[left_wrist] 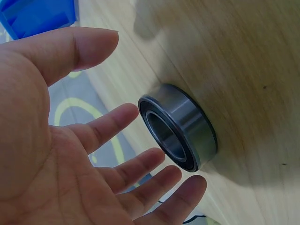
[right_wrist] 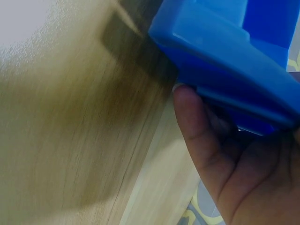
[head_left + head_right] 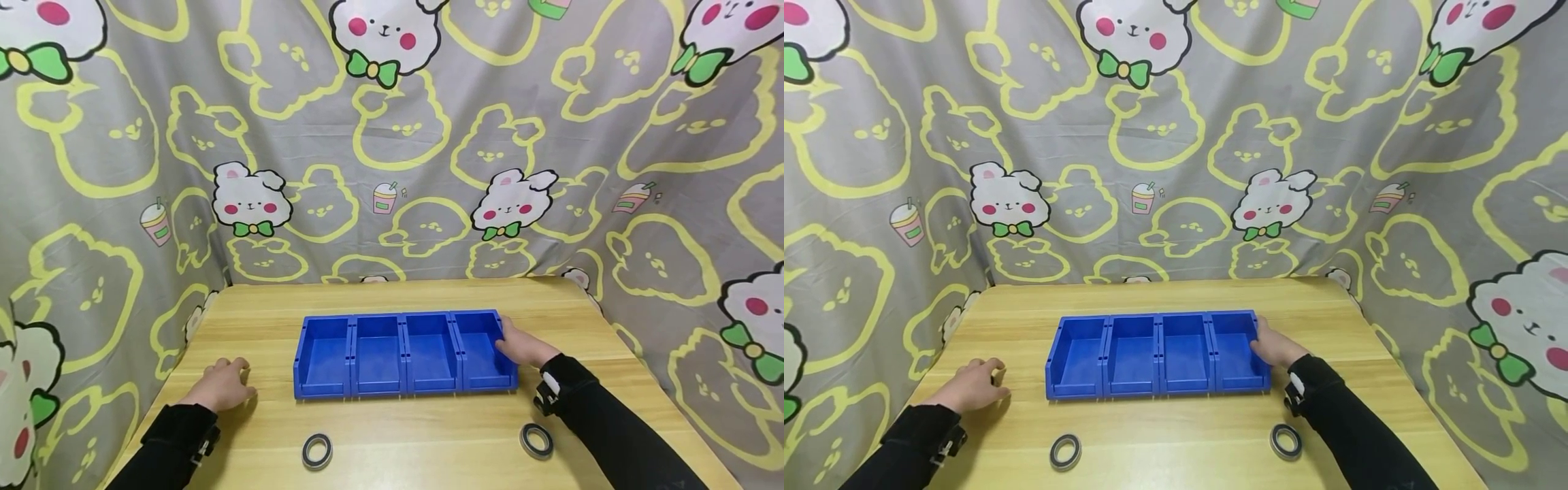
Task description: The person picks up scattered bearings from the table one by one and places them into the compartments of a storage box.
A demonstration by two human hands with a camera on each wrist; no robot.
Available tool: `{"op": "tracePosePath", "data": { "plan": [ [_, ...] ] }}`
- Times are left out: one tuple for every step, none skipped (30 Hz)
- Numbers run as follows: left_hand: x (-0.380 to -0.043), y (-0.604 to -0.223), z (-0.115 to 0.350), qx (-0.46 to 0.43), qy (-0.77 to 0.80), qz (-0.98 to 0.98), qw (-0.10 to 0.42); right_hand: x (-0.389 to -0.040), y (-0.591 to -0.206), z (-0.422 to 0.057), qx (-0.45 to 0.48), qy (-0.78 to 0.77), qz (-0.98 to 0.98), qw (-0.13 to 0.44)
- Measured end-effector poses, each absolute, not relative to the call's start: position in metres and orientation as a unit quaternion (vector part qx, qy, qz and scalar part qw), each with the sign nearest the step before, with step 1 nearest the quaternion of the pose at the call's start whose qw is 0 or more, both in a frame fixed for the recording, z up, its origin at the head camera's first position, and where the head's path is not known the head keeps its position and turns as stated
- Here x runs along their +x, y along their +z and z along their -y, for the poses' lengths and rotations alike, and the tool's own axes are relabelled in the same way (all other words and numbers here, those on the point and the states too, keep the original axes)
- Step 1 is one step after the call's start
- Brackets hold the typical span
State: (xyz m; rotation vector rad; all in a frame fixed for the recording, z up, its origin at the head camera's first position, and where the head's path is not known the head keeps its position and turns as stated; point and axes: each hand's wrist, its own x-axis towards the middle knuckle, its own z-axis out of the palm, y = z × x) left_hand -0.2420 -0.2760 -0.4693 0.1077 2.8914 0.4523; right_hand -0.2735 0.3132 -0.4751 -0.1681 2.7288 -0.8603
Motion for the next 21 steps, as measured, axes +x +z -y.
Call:
{"op": "tracePosePath", "data": {
  "plan": [
    [-0.242,-0.469,0.277,0.035,0.155,-0.981,0.108,-0.274,-0.475,-0.313,-0.058,-0.298,-0.943,0.137],
    [-0.242,-0.469,0.277,0.034,0.157,-0.981,0.109,-0.274,-0.475,-0.313,-0.060,-0.296,-0.943,0.137],
    [-0.243,-0.469,0.278,0.034,0.158,-0.981,0.110,-0.274,-0.475,-0.313,-0.062,-0.295,-0.944,0.136],
    [-0.243,-0.469,0.278,0.034,0.160,-0.980,0.110,-0.274,-0.475,-0.312,-0.063,-0.295,-0.944,0.135],
    [-0.243,-0.469,0.279,0.033,0.162,-0.980,0.110,-0.273,-0.475,-0.312,-0.064,-0.293,-0.944,0.135],
    [-0.243,-0.469,0.280,0.033,0.164,-0.980,0.110,-0.273,-0.475,-0.312,-0.063,-0.294,-0.944,0.134],
    [-0.243,-0.469,0.281,0.035,0.165,-0.980,0.109,-0.273,-0.475,-0.313,-0.063,-0.294,-0.944,0.133],
    [-0.243,-0.470,0.281,0.036,0.166,-0.980,0.108,-0.273,-0.475,-0.313,-0.063,-0.292,-0.945,0.133],
    [-0.243,-0.470,0.282,0.037,0.166,-0.980,0.107,-0.273,-0.475,-0.313,-0.063,-0.292,-0.945,0.133],
    [-0.243,-0.471,0.283,0.037,0.167,-0.980,0.105,-0.273,-0.475,-0.313,-0.065,-0.290,-0.945,0.134],
    [-0.243,-0.471,0.283,0.039,0.168,-0.980,0.103,-0.273,-0.475,-0.313,-0.064,-0.291,-0.945,0.135],
    [-0.243,-0.472,0.284,0.041,0.168,-0.980,0.101,-0.273,-0.475,-0.314,-0.064,-0.293,-0.944,0.135],
    [-0.243,-0.473,0.285,0.043,0.168,-0.980,0.099,-0.273,-0.475,-0.314,-0.065,-0.294,-0.944,0.136],
    [-0.243,-0.473,0.285,0.043,0.168,-0.980,0.098,-0.273,-0.475,-0.314,-0.067,-0.293,-0.944,0.136],
    [-0.243,-0.473,0.285,0.045,0.167,-0.980,0.097,-0.274,-0.476,-0.314,-0.067,-0.295,-0.943,0.137],
    [-0.243,-0.474,0.285,0.047,0.167,-0.980,0.094,-0.274,-0.476,-0.314,-0.068,-0.295,-0.943,0.137],
    [-0.243,-0.475,0.286,0.049,0.165,-0.981,0.092,-0.274,-0.476,-0.314,-0.065,-0.296,-0.943,0.138],
    [-0.243,-0.476,0.287,0.052,0.165,-0.981,0.089,-0.274,-0.476,-0.314,-0.066,-0.295,-0.943,0.138],
    [-0.243,-0.477,0.287,0.053,0.164,-0.981,0.087,-0.274,-0.476,-0.313,-0.065,-0.294,-0.944,0.138],
    [-0.244,-0.478,0.288,0.054,0.163,-0.982,0.084,-0.274,-0.476,-0.313,-0.065,-0.293,-0.944,0.138],
    [-0.244,-0.479,0.288,0.054,0.163,-0.982,0.081,-0.274,-0.476,-0.313,-0.065,-0.291,-0.945,0.137]
  ]
}}
